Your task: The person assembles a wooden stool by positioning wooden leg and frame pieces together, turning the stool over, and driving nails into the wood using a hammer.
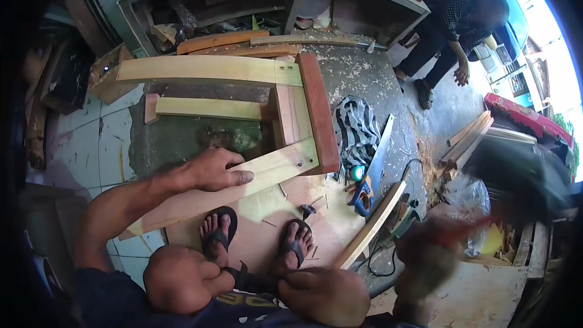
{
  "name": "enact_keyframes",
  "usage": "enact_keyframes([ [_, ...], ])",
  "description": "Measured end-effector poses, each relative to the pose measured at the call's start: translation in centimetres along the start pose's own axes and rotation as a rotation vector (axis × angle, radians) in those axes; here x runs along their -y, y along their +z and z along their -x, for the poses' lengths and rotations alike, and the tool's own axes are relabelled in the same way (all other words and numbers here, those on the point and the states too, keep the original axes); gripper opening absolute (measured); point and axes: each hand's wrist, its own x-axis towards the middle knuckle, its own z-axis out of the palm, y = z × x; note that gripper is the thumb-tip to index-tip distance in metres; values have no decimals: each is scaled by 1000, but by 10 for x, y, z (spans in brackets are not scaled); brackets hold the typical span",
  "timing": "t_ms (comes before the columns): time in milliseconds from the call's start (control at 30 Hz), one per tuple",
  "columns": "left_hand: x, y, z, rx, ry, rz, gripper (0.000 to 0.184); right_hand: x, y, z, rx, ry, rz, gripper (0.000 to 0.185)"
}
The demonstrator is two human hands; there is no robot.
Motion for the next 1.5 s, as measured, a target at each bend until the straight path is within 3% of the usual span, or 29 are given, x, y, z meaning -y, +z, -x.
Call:
enact_keyframes([
  [33, 0, 1, 1, 5, -10, 17, 54, -11, -5, 12, -137, -24, -371, 27],
  [67, 0, 4, 4, 12, -23, 31, 54, -33, -2, 18, -67, 74, -152, 21],
  [100, -4, 2, 6, 25, -32, 58, 55, -54, 0, 24, 22, 154, 73, 18],
  [167, -2, 3, 3, -4, -15, 15, 56, -27, 48, -13, 397, 335, 1113, 37],
  [200, 1, 4, 1, 12, 0, -38, 57, -15, 41, -20, 406, 508, 951, 39],
  [267, 3, -7, -7, -4, 14, -81, 58, 11, 28, -19, 173, 25, 910, 15],
  [333, 4, 4, 1, 17, 4, 32, 58, -32, -9, 33, -9, -62, 743, 28],
  [400, -4, 0, 4, 23, -17, 66, 58, -40, 4, 19, 117, -269, 846, 25],
  [467, -4, 2, 3, 37, -20, -17, 59, -31, 45, -3, 299, 80, 914, 20],
  [533, 9, 15, -1, 27, 37, -51, 59, -3, 50, -16, 306, 293, 949, 14],
  [567, 15, 10, -9, -21, 88, -78, 60, 9, 43, -17, 149, 93, 885, 13],
  [633, 12, 10, -7, -8, 52, -47, 59, -13, 35, 7, -173, 101, 515, 28],
  [700, 4, 6, -1, 28, -33, -21, 59, -48, 25, 10, -21, -368, 733, 31],
  [767, 1, 10, 1, 9, -22, -22, 60, -64, 34, 8, 154, -215, 905, 27],
  [800, -1, 9, 2, 15, -21, -26, 60, -63, 51, 11, 254, 232, 940, 23],
  [867, 1, -3, -9, -40, 9, 2, 60, -28, 36, -2, 166, 36, 934, 26],
  [900, 15, -6, -19, -70, 48, -64, 60, -11, 40, -5, -29, -86, 707, 28],
  [967, 10, 6, -4, 4, 12, -5, 59, 2, 42, 23, -170, -73, 497, 30],
  [1067, 2, 5, -1, -2, -4, -92, 59, -57, 48, 9, 366, 119, 1028, 7],
  [1100, 2, 9, -2, 13, -9, -70, 60, -56, 51, 7, 279, 322, 947, 22],
  [1133, 4, 17, -1, 30, 2, -86, 60, -22, 47, -8, 296, 177, 947, 23],
  [1167, 11, 11, -10, -47, 61, -123, 60, -15, 39, -15, 122, -107, 836, 21],
  [1200, 14, 13, -11, -77, 105, -145, 59, -23, 31, 0, 44, -26, 572, 20],
  [1267, 2, 7, 1, 17, -33, 41, 57, -38, 17, 30, -155, 56, -5, 18],
  [1300, 0, 6, 2, 19, -44, 20, 57, -89, 18, 35, -82, -79, 423, 18],
  [1367, -5, 3, 4, 1, -38, -17, 57, -65, 54, 2, 247, 145, 957, 24],
  [1400, -3, 8, 2, 17, -31, -56, 57, -71, 55, 7, 262, 286, 957, 26],
  [1467, 14, 10, -11, -70, 125, -162, 59, -33, 45, -8, 155, 37, 880, 23],
  [1500, 25, 8, -19, -76, 95, -166, 60, -41, 49, -2, -97, -174, 536, 17],
])
